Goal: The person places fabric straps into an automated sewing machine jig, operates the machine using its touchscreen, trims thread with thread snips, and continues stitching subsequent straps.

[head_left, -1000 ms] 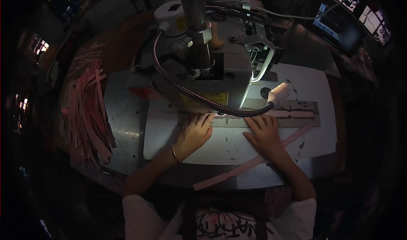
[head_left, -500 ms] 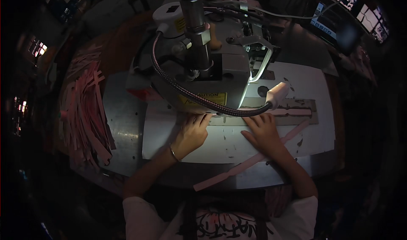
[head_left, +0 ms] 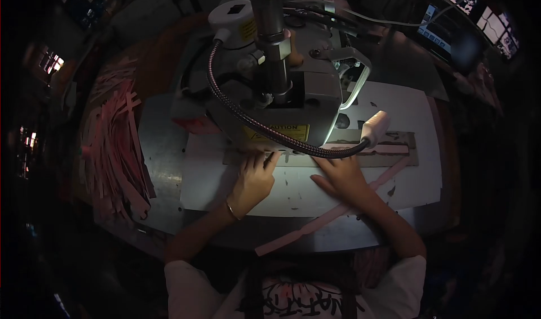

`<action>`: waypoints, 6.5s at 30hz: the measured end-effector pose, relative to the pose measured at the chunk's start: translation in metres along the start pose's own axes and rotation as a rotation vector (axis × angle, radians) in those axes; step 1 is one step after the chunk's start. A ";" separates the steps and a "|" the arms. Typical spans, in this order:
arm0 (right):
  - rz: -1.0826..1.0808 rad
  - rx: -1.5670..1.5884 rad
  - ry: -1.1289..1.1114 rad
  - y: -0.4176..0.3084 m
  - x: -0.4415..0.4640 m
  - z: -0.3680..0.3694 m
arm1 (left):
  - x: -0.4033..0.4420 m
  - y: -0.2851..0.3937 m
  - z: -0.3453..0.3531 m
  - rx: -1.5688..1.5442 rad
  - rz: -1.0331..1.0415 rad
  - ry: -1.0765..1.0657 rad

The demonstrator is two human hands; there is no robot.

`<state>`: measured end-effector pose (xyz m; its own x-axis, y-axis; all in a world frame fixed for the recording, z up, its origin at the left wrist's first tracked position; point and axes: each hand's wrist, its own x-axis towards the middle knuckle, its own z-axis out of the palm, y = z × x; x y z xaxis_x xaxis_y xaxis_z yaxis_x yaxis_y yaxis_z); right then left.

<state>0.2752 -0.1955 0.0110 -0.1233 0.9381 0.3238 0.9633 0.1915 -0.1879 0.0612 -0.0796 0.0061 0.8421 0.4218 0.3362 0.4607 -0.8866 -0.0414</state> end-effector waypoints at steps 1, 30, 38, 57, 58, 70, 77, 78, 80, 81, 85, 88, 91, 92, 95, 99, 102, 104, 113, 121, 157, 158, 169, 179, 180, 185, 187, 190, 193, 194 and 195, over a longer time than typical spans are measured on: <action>-0.008 0.018 -0.014 0.000 0.003 -0.001 | 0.001 0.001 -0.002 0.016 -0.016 -0.014; 0.016 0.137 0.009 -0.003 0.003 -0.008 | -0.017 -0.027 0.000 -0.167 -0.088 0.022; 0.060 0.136 0.008 0.001 -0.002 -0.006 | -0.019 -0.031 -0.004 -0.085 -0.100 0.025; -0.123 0.291 0.022 -0.020 0.029 0.012 | -0.014 -0.037 -0.002 -0.131 -0.131 -0.076; -0.089 0.264 0.028 -0.018 0.028 0.012 | -0.014 -0.037 0.000 -0.166 -0.111 -0.057; -0.015 0.243 0.119 -0.010 0.030 0.018 | -0.002 -0.036 0.005 -0.218 -0.037 -0.050; 0.010 0.328 0.058 0.027 0.054 0.039 | 0.001 -0.037 0.009 -0.284 -0.016 -0.020; 0.014 0.447 0.102 0.034 0.061 0.053 | 0.000 -0.037 0.010 -0.276 -0.014 -0.014; -0.040 0.421 0.182 0.032 0.078 0.057 | -0.001 -0.036 0.011 -0.257 -0.012 -0.002; -0.098 0.400 0.252 0.031 0.083 0.058 | -0.001 -0.037 0.011 -0.246 -0.014 0.003; -0.126 0.452 0.217 0.035 0.085 0.066 | -0.002 -0.041 0.014 -0.281 -0.003 0.009; -0.136 0.409 0.171 0.034 0.078 0.065 | -0.001 -0.043 0.014 -0.318 -0.008 0.013; -0.132 0.242 0.080 0.024 0.061 0.062 | -0.003 -0.047 0.013 -0.383 -0.025 0.008; -0.132 0.241 0.078 0.018 0.058 0.057 | -0.005 -0.049 0.012 -0.385 -0.025 0.008; -0.187 0.146 0.130 -0.001 0.052 0.035 | -0.008 -0.053 0.012 -0.318 -0.048 -0.060; -0.223 0.097 0.132 -0.004 0.050 0.031 | -0.020 -0.069 0.019 -0.239 -0.067 -0.082; -0.247 0.074 0.124 -0.004 0.052 0.031 | -0.022 -0.078 0.022 -0.175 -0.077 -0.072; -0.246 0.093 0.129 -0.004 0.052 0.032 | -0.019 -0.075 0.020 -0.156 -0.066 -0.073; -0.227 0.057 0.142 -0.004 0.046 0.032 | -0.016 -0.071 0.018 -0.111 0.002 -0.006; -0.227 0.029 0.196 0.009 0.032 0.032 | -0.017 -0.084 0.016 -0.400 0.046 -0.096; -0.013 0.048 0.077 0.010 0.017 0.000 | -0.020 -0.087 0.007 -0.395 -0.156 0.022; 0.005 0.042 0.064 0.010 0.015 -0.002 | -0.019 -0.084 0.006 -0.377 -0.143 0.018; 0.110 -0.057 0.050 0.023 -0.011 -0.013 | -0.008 -0.064 0.009 -0.320 -0.001 0.014; 0.174 -0.011 0.075 0.034 -0.036 -0.020 | -0.010 -0.038 0.000 -0.441 -0.037 0.006; 0.175 0.024 0.073 0.032 -0.038 -0.023 | -0.014 -0.029 -0.001 -0.432 -0.073 0.032; 0.104 0.367 -0.245 -0.020 -0.074 -0.059 | -0.034 0.031 -0.035 -0.619 0.098 -0.163; 0.064 0.316 -0.313 -0.033 -0.086 -0.057 | -0.044 0.054 -0.035 -0.678 0.143 -0.168; 0.101 0.380 -0.242 -0.041 -0.097 -0.055 | -0.057 0.074 -0.025 -0.591 0.337 -0.228; 0.116 0.464 -0.196 -0.040 -0.094 -0.054 | -0.050 0.071 -0.031 -0.686 0.326 -0.206; 0.120 0.531 -0.174 -0.038 -0.090 -0.053 | -0.045 0.065 -0.034 -0.682 0.324 -0.204; 0.124 0.599 -0.151 -0.035 -0.085 -0.052 | -0.041 0.056 -0.038 -0.709 0.268 -0.189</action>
<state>0.2641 -0.2966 0.0380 -0.0942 0.9857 0.1399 0.6771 0.1664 -0.7168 0.0420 -0.1535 0.0257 0.9620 0.1453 0.2313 -0.0007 -0.8455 0.5340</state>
